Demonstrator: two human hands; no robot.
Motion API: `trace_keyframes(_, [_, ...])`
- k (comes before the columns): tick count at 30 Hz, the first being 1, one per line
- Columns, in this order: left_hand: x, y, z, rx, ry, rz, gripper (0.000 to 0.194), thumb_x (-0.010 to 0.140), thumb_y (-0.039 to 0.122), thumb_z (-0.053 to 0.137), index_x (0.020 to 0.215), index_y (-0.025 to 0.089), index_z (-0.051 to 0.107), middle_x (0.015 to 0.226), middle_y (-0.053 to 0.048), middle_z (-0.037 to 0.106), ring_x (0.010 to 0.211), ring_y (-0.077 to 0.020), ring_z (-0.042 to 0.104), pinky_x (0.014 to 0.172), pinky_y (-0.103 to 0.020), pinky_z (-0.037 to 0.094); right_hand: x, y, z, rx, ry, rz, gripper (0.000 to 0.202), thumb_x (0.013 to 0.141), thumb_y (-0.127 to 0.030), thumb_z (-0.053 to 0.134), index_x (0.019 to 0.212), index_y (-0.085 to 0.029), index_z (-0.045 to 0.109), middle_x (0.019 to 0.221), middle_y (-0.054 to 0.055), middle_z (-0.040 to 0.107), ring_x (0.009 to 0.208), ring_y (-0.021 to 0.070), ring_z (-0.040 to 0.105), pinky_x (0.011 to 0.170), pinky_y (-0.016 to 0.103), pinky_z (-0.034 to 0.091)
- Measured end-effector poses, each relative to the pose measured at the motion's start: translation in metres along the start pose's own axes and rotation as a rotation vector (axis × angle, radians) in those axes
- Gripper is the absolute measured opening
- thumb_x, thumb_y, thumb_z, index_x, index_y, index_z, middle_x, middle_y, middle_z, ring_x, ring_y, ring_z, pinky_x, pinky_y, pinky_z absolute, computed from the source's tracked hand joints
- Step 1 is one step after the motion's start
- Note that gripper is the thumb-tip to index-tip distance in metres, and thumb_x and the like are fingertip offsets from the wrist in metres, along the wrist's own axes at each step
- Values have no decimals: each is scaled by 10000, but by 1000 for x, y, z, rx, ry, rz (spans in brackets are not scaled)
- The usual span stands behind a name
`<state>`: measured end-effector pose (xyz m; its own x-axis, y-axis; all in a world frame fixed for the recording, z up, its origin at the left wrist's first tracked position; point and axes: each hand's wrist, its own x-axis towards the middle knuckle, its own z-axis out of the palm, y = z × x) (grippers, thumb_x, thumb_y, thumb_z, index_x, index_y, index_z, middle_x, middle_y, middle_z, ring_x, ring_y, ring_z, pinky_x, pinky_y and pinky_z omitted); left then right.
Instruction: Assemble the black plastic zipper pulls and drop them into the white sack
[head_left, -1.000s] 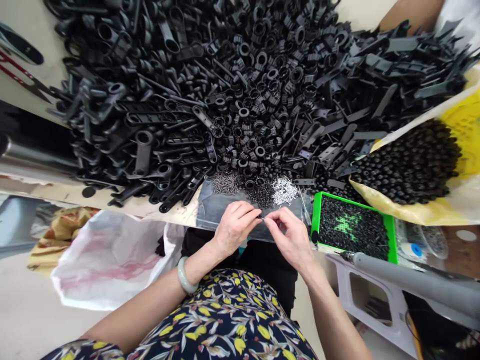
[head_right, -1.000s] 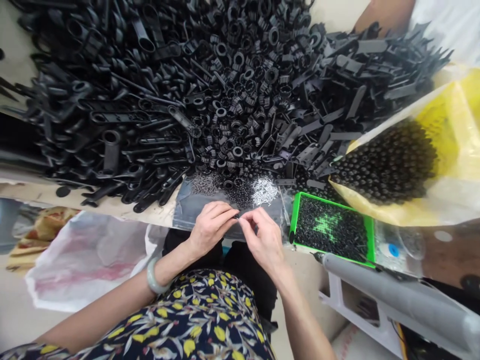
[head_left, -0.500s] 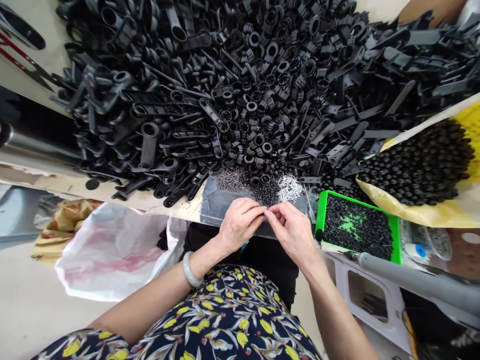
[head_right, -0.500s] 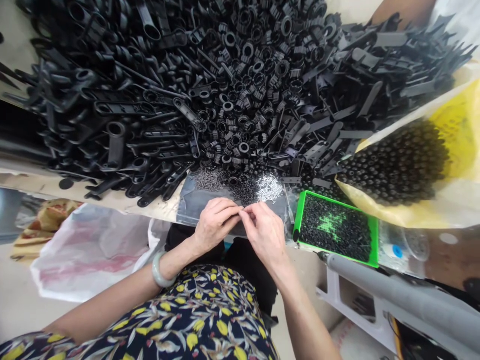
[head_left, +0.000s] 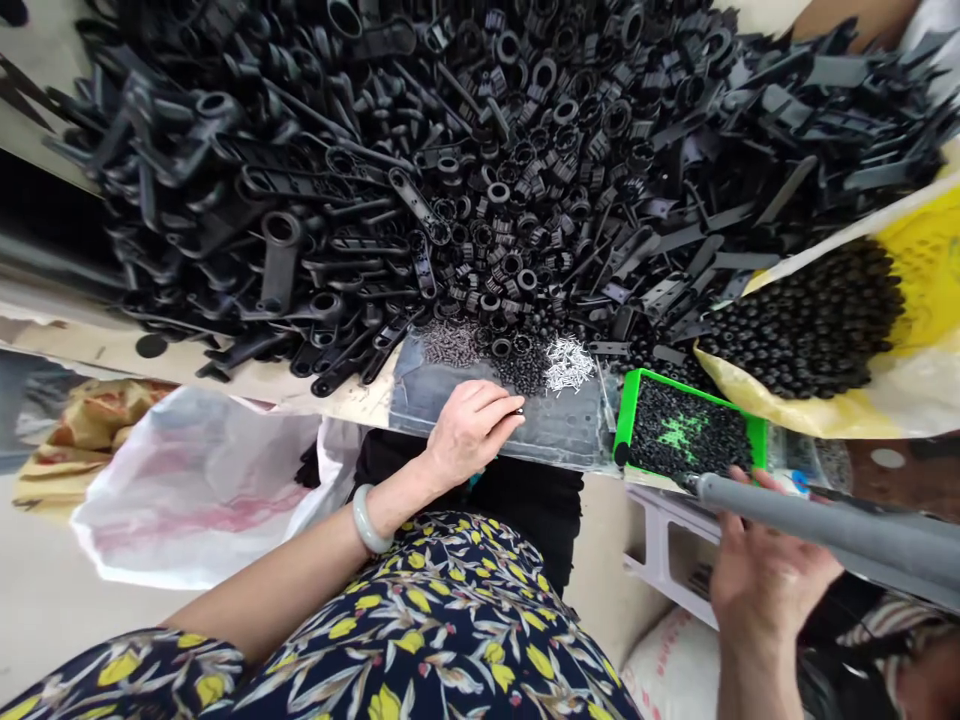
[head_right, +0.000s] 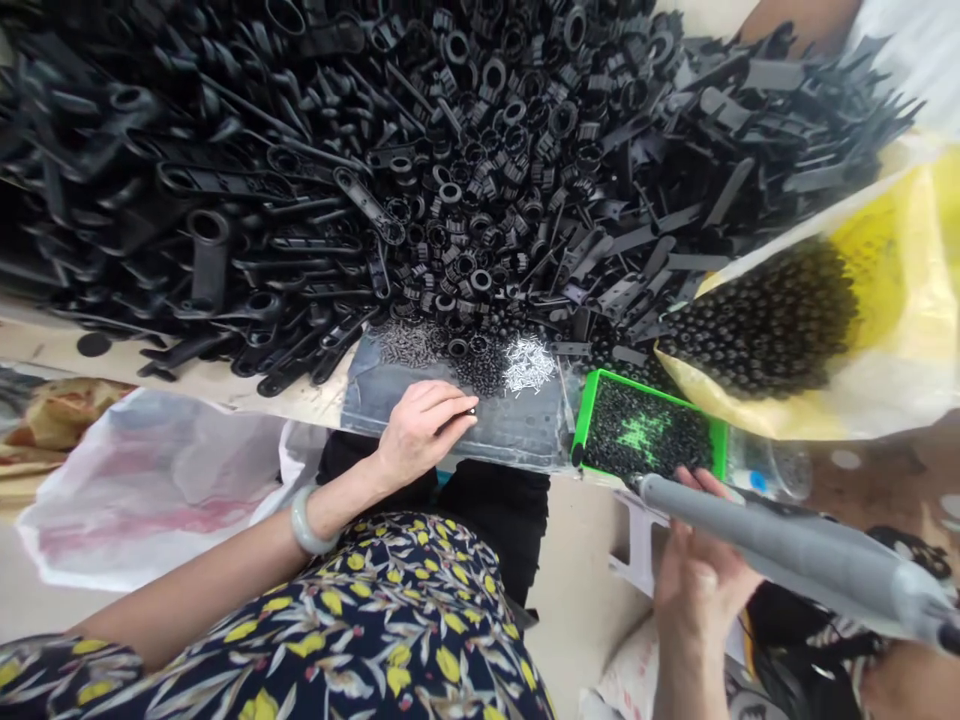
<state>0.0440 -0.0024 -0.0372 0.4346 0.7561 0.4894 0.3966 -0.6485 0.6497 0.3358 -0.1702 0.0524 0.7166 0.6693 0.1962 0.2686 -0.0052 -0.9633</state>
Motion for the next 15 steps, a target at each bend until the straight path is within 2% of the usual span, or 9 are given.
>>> trace_keyframes(1, [0,0,0,4,-8,5,195,1019,278,653,1179,191,722,1069,-77,772,1006,-223,688,939,-410,534,11,-4,8,28,-32,-30,819,663,-571,903,1341,-281,545,1124,48,696,934,247,719,873,476,589])
trace_keyframes(2, [0,0,-1,5,-16,14,205,1024,278,643,1196,191,716,1080,-81,773,1009,-224,691,942,-415,535,20,-9,17,33,-51,-75,774,695,-529,897,1336,-265,553,1072,48,711,868,240,725,862,496,604])
trace_keyframes(5, [0,-1,-1,1,-10,44,210,1030,258,632,1211,179,706,1083,-85,776,1000,-220,691,941,-415,539,32,-21,43,13,-150,-188,419,836,-421,815,1152,-223,624,827,5,706,652,200,684,733,487,652])
trace_keyframes(6, [0,-1,-1,0,-1,50,202,1030,253,633,1201,176,708,1074,-84,776,992,-217,691,937,-411,540,32,-24,52,36,-198,-212,360,850,-404,809,1102,-221,626,787,0,702,623,199,676,689,478,662])
trace_keyframes(9, [-1,-1,0,-6,13,39,185,1031,255,633,1180,181,713,1060,-77,775,983,-212,692,930,-402,542,27,-30,84,178,-348,-259,451,813,-411,863,1132,-256,583,868,26,747,607,222,693,605,465,674])
trace_keyframes(11, [-1,-1,0,-5,12,26,201,1032,256,632,1202,177,706,1065,-80,774,991,-214,692,931,-402,540,23,-32,111,274,-430,-267,483,833,-439,853,1171,-311,534,928,13,754,587,210,688,596,449,676])
trace_keyframes(15, [1,2,-2,-10,1,14,225,1039,251,624,1229,164,706,1024,-77,766,962,-204,690,909,-391,535,15,-32,165,339,-480,-253,382,935,-453,747,1228,-334,532,755,-67,672,525,162,624,586,385,654])
